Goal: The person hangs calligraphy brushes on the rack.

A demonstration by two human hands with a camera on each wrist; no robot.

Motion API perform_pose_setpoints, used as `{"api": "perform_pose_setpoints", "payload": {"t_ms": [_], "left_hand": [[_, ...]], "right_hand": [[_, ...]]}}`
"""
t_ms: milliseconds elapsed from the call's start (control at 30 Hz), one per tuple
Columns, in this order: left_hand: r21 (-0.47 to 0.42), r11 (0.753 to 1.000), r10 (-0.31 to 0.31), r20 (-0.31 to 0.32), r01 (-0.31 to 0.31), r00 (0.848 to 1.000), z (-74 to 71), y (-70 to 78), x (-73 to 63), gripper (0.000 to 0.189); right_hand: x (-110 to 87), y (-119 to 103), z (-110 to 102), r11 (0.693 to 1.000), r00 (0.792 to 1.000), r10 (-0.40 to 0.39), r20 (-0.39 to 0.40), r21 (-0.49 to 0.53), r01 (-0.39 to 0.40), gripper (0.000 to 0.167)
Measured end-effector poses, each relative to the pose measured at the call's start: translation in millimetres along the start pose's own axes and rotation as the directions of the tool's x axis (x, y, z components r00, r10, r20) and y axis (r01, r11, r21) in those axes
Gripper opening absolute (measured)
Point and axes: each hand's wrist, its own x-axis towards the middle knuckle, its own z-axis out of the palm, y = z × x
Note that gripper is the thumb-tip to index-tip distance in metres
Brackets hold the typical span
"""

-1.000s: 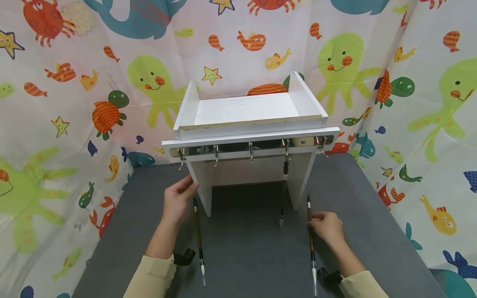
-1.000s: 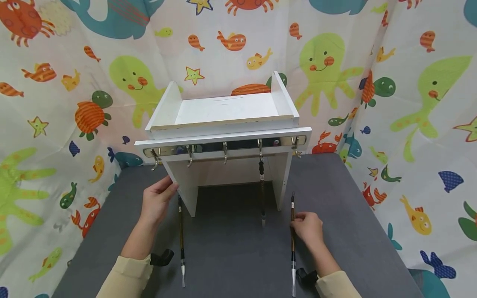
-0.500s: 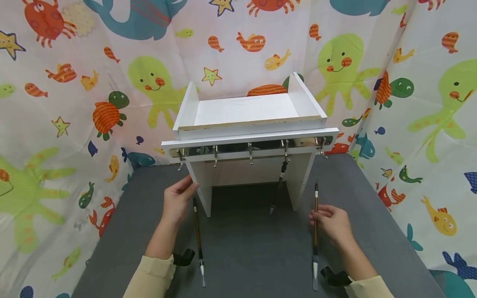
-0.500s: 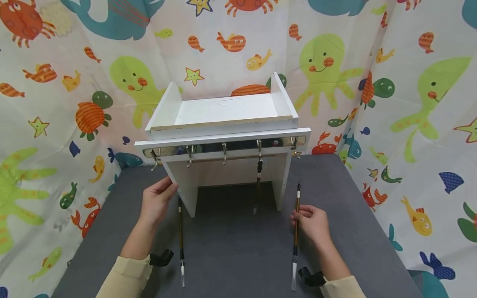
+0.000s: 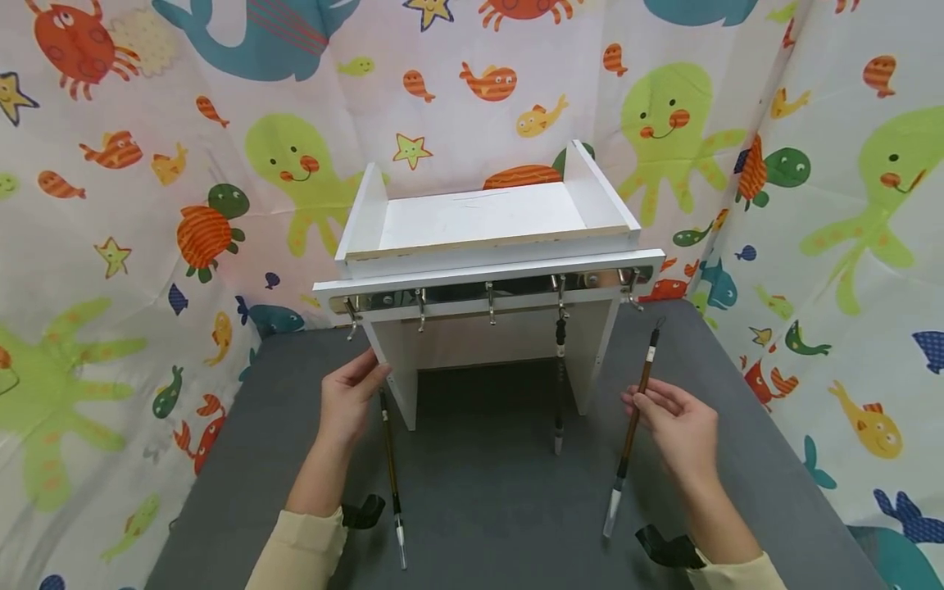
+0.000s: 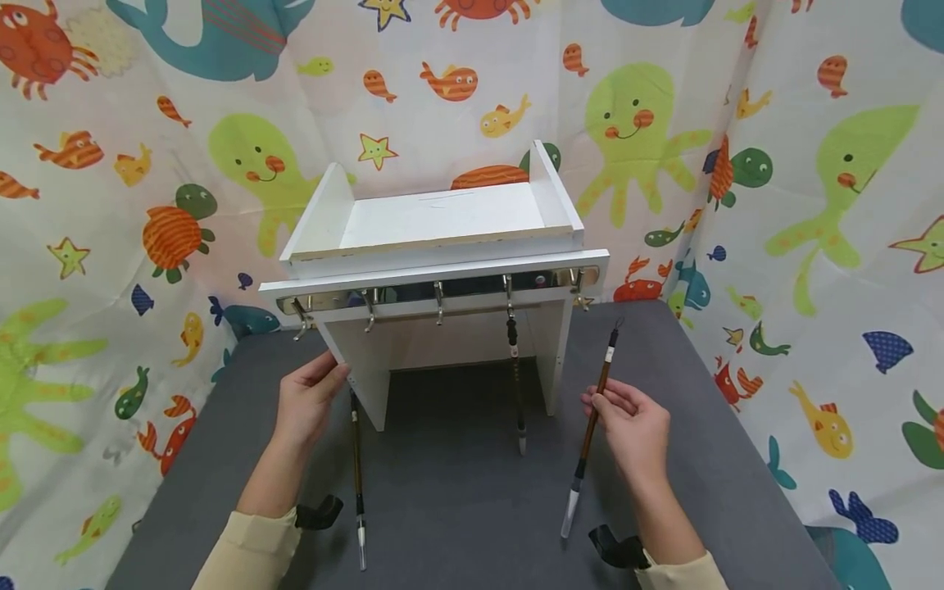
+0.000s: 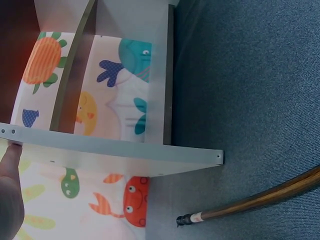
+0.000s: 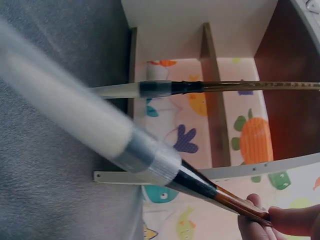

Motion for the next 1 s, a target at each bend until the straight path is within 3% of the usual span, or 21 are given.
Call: {"api": "perform_pose_setpoints", "payload": {"t_ms": [200,333,433,633,800,1000], "left_hand": [[-0.004,1.000,0.030,0.015,-0.030,0.999,-0.7,-1.1,3.0,0.045],[-0.016,0.999,0.031,0.004,-0.031,1.000,-1.6,-2.3,2.9,0.043],[-0.017,0.999,0.038,0.005,-0.038,0.999,-2.3,-3.0,2.8,0.043],[0.004,0.999,0.054,0.006,-0.054,0.999,-2.3,-3.0,2.9,0.044],[-0.008,0.998,0.061,0.007,-0.061,0.998,-3.1,-3.0,2.5,0.043],[-0.002,0.998,0.057,0.014,-0.057,0.998,-3.4,-2.7,2.4,0.043]], "right_hand": [[-8.2,-16.3,4.7,0.996,0.993,-0.055,-0.109,0.065,0.062,0.037],[-14.9,-24.6,6.4,0.985,0.976,-0.166,-0.140,0.019,0.170,0.034],[-20.7,-31.6,7.9,0.961,0.951,-0.273,-0.149,0.002,0.276,0.032],[-33.7,-47.6,11.3,0.912,0.905,-0.406,-0.129,-0.001,0.409,0.030],[-40.4,-57.1,14.1,0.893,0.887,-0.448,-0.112,-0.001,0.451,0.030],[-51.0,-66.5,18.9,0.882,0.880,-0.469,-0.069,0.004,0.471,0.031]]}}
